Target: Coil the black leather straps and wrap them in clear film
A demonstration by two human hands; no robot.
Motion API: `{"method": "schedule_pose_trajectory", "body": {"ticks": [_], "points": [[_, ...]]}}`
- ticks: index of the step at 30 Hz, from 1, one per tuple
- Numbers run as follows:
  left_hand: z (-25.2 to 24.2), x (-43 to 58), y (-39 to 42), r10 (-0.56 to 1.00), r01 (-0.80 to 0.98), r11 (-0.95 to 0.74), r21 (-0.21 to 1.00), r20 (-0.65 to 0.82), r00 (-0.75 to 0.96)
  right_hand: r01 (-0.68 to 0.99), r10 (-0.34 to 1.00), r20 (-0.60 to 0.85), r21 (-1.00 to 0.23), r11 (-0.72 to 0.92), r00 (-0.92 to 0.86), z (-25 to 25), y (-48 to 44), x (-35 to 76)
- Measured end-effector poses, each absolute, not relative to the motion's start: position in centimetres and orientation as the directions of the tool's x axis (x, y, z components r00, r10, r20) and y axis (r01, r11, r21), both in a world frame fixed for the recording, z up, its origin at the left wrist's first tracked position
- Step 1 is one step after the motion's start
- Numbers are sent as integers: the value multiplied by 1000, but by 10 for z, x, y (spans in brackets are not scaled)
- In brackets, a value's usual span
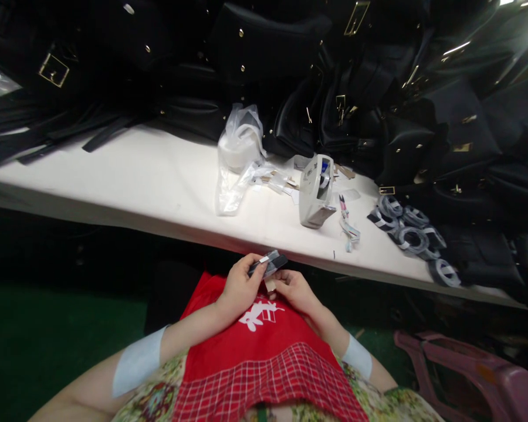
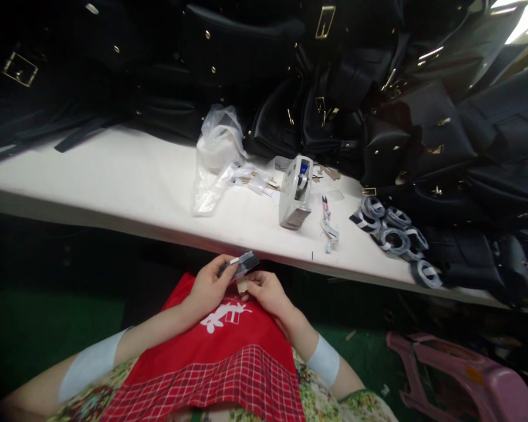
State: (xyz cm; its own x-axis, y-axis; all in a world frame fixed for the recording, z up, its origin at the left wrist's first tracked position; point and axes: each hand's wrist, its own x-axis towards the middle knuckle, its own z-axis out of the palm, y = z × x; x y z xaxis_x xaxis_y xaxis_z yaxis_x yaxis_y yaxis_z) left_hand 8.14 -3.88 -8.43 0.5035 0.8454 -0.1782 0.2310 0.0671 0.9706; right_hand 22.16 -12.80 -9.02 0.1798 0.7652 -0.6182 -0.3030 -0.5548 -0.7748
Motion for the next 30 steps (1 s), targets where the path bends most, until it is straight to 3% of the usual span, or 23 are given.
{"method": "schedule_pose_trajectory", "body": {"ticks": [5, 16, 25, 30], "points": [[-90, 84, -39, 818, 229, 151, 962, -251, 518, -345, 792, -593, -781, -521, 147, -82, -134, 226], [-97, 84, -38, 829, 208, 182, 961, -264, 493, -194, 836, -495, -867, -458, 236, -83, -132, 224], [-86, 78, -40, 755, 270, -79, 960, -120, 645, -168, 803, -463, -886, -432, 376, -81, -121, 220], [-83, 78, -42, 760, 318, -189, 929, -66, 646, -190, 779, -495, -869, -458, 385, -76, -120, 220]]}}
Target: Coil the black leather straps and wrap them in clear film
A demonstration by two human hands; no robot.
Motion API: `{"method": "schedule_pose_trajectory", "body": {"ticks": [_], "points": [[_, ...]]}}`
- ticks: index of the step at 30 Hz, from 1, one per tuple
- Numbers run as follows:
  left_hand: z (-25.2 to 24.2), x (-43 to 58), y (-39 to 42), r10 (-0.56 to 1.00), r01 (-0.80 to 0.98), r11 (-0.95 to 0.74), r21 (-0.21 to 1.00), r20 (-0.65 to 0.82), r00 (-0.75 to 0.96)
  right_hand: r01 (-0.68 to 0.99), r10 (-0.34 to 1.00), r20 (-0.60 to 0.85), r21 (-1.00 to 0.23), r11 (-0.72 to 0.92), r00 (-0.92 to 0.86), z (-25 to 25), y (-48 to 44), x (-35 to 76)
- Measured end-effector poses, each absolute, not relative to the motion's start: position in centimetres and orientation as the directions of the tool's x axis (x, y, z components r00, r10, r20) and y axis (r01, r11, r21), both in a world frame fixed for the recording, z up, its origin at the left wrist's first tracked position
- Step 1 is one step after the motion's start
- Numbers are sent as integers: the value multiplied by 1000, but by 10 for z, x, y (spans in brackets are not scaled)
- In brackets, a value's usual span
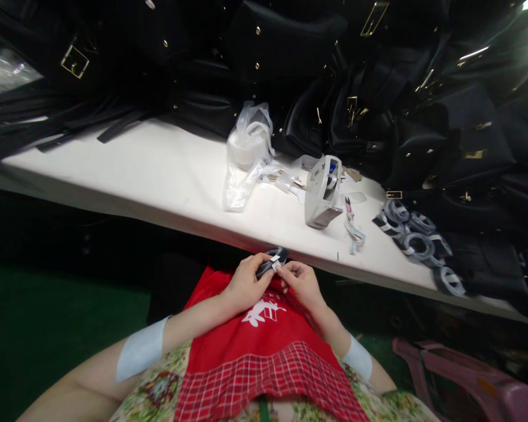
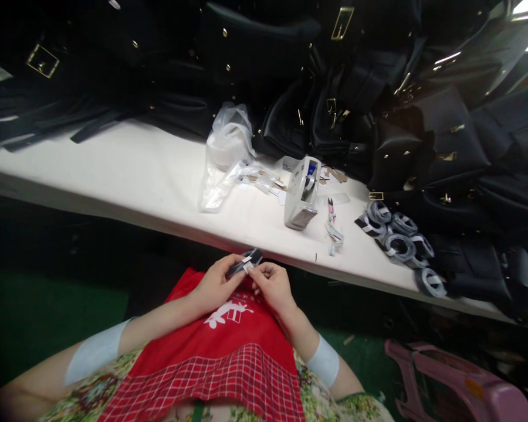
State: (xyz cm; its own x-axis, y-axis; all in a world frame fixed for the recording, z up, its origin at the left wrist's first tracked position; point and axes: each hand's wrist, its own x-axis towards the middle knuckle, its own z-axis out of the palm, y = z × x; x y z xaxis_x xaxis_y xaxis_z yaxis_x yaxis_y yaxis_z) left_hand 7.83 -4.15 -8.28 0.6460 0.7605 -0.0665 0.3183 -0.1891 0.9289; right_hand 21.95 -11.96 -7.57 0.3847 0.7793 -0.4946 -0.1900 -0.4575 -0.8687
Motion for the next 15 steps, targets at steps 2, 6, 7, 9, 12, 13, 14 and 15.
{"method": "schedule_pose_trajectory", "body": {"ticks": [2, 6, 7, 9, 12, 13, 14, 15], "points": [[-85, 79, -42, 764, 340, -228, 912, -50, 644, -174, 775, -508, -860, -480, 376, -69, -122, 218], [-91, 78, -38, 794, 427, -244, 871, -74, 603, -167, 815, -461, -887, -430, 350, -45, -133, 220], [-92, 78, -36, 796, 433, -209, 877, -105, 597, -156, 835, -420, -908, -390, 357, -39, -136, 222], [-93, 77, -34, 784, 397, -90, 913, -181, 594, -92, 865, -310, -950, -298, 396, -31, -139, 229], [-94, 78, -33, 733, 255, 166, 952, -292, 614, 120, 890, -119, -975, -189, 440, -31, -139, 240], [-94, 78, -34, 710, 209, 256, 944, -331, 622, 207, 901, -61, -964, -164, 430, -34, -138, 242], [-94, 78, -34, 682, 170, 341, 924, -368, 632, 286, 915, -17, -947, -143, 402, -37, -137, 243], [-94, 79, -35, 652, 141, 414, 899, -402, 643, 349, 930, 12, -929, -125, 366, -39, -136, 243]]}}
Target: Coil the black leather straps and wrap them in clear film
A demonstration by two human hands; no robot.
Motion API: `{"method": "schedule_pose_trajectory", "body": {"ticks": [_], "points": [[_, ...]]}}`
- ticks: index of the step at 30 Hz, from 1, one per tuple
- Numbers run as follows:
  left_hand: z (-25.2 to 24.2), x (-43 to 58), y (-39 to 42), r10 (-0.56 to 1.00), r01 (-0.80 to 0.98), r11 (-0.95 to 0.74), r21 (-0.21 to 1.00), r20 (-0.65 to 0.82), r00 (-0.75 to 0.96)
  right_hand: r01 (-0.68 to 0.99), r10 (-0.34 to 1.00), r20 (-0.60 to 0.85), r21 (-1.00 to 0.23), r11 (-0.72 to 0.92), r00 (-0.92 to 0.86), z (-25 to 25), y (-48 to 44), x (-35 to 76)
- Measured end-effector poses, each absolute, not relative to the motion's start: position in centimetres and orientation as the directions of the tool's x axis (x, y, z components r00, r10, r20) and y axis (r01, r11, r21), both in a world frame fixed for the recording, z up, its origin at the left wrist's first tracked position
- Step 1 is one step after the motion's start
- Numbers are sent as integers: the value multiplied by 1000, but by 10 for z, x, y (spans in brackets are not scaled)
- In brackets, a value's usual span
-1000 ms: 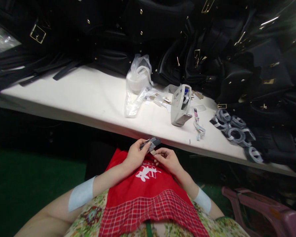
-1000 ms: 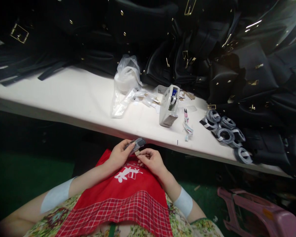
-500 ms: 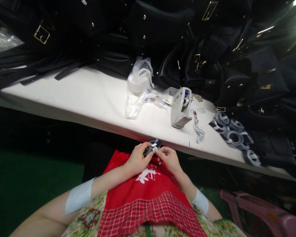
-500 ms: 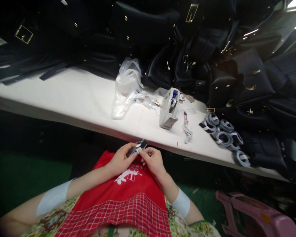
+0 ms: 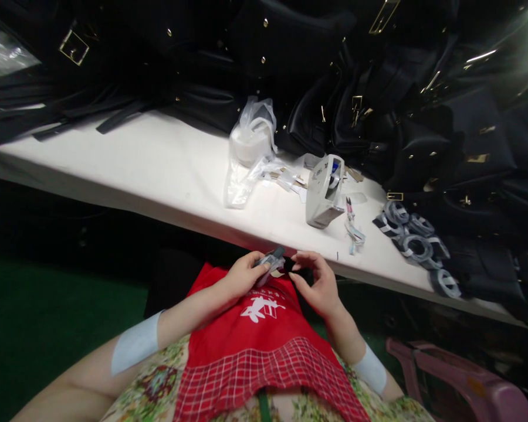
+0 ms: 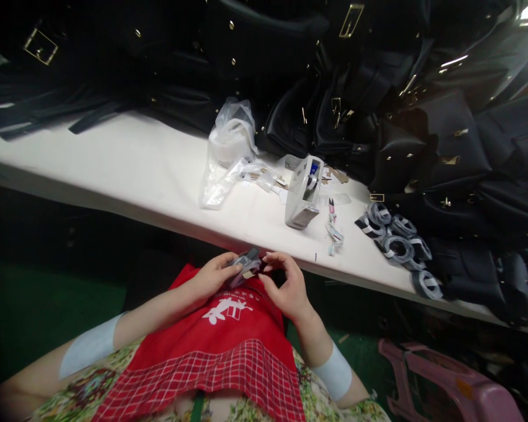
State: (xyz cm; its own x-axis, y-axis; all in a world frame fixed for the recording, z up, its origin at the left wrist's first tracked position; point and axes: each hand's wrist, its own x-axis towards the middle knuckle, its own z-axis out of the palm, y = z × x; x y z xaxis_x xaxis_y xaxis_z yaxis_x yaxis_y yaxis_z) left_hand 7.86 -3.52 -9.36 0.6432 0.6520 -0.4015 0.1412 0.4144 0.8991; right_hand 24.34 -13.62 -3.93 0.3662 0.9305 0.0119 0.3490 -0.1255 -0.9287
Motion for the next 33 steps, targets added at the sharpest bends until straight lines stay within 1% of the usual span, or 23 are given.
{"method": "schedule_pose_trajectory", "body": {"ticks": [2, 5, 7, 11, 14, 16, 19, 21, 22, 24, 26, 27, 29, 31, 33], "points": [[-94, 79, -37, 608, 110, 505, 856, -444, 658, 411, 955, 15, -904, -113, 295, -44, -135, 241], [-94, 79, -37, 606, 108, 507, 855, -443, 661, 410, 961, -44, -899, -157, 272, -49, -133, 236], [-93, 79, -37, 615, 135, 461, 877, -425, 664, 432, 956, -56, -883, -182, 288, -52, -132, 234], [-88, 80, -37, 609, 211, 299, 931, -356, 709, 500, 943, -5, -847, -181, 333, -57, -126, 232], [-85, 78, -36, 602, 252, 143, 957, -287, 746, 483, 932, -20, -851, -206, 362, -59, -122, 230], [-85, 77, -36, 595, 274, 78, 959, -265, 758, 472, 926, -48, -850, -235, 374, -58, -119, 229], [-87, 76, -37, 608, 295, 46, 954, -261, 750, 526, 917, -42, -808, -265, 396, -54, -117, 231], [-87, 77, -38, 609, 287, 63, 956, -265, 748, 559, 921, -25, -788, -257, 388, -51, -115, 233], [-87, 78, -39, 600, 275, 79, 958, -266, 754, 548, 930, -40, -798, -250, 366, -49, -114, 234], [-87, 78, -40, 582, 254, 97, 962, -262, 770, 477, 948, -119, -841, -254, 294, -46, -112, 236], [-87, 78, -40, 570, 267, 78, 961, -263, 779, 404, 950, -201, -869, -285, 239, -46, -112, 237], [-87, 78, -40, 569, 289, 54, 956, -267, 778, 390, 947, -219, -871, -298, 234, -46, -112, 237], [-88, 78, -40, 566, 339, -4, 941, -277, 777, 419, 948, -201, -860, -290, 245, -48, -114, 235], [-89, 78, -39, 538, 359, -26, 933, -290, 791, 504, 962, -134, -830, -239, 237, -50, -116, 233], [-90, 78, -38, 469, 329, 64, 942, -320, 823, 611, 980, -43, -776, -155, 194, -53, -119, 232]]}}
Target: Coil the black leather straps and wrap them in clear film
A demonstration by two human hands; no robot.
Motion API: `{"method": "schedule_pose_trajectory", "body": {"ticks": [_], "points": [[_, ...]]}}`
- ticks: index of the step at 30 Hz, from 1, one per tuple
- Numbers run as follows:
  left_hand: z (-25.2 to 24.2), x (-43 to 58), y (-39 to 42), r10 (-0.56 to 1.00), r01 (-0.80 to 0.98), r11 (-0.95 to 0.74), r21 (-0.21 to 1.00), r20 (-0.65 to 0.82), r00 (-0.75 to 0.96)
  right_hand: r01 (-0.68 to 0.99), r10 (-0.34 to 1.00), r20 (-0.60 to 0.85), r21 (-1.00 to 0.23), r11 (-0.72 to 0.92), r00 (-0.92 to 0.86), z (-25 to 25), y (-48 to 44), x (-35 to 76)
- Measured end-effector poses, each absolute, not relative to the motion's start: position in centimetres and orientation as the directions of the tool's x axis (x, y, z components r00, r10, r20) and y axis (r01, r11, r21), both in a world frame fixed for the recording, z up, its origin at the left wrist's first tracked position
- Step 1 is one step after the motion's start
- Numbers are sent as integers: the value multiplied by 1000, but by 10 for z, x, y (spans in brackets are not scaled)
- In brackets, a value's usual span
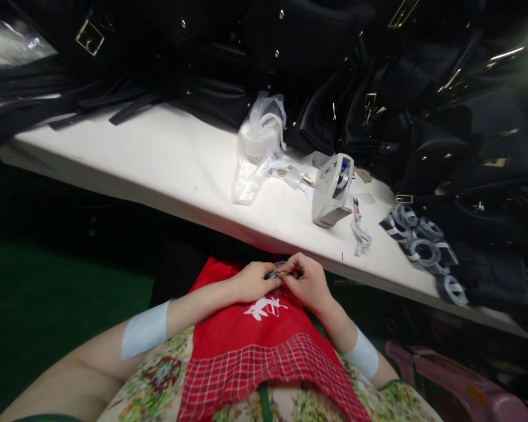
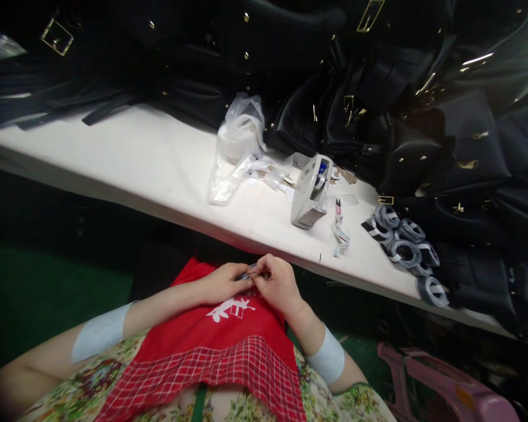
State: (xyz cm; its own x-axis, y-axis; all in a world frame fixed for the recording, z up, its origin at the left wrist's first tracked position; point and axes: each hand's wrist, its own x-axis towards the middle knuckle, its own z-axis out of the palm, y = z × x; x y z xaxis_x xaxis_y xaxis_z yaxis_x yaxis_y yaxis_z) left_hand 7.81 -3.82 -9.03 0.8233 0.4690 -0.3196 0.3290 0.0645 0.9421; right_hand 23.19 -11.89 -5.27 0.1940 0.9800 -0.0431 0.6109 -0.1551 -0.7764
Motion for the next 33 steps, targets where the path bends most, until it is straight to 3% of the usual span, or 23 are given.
{"method": "schedule_pose_trajectory", "body": {"ticks": [4, 9, 12, 21, 27, 33], "points": [[-92, 80, -40, 364, 272, 303, 913, -375, 853, 703, 993, 93, -711, 18, 68, -54, -122, 236], [-97, 82, -42, 348, 186, 590, 785, -456, 819, 742, 989, 131, -656, 140, -72, -51, -124, 243], [-98, 81, -41, 384, 110, 667, 737, -466, 797, 774, 984, 142, -609, 175, -110, -52, -127, 243], [-93, 81, -40, 452, 58, 681, 730, -481, 751, 737, 988, 149, -665, 123, -31, -54, -131, 240], [-97, 80, -36, 528, 70, 504, 861, -371, 764, 441, 955, 18, -890, -119, 295, -56, -133, 238], [-107, 81, -36, 559, 129, 345, 930, -315, 767, 312, 912, -132, -913, -264, 387, -59, -133, 228]]}}
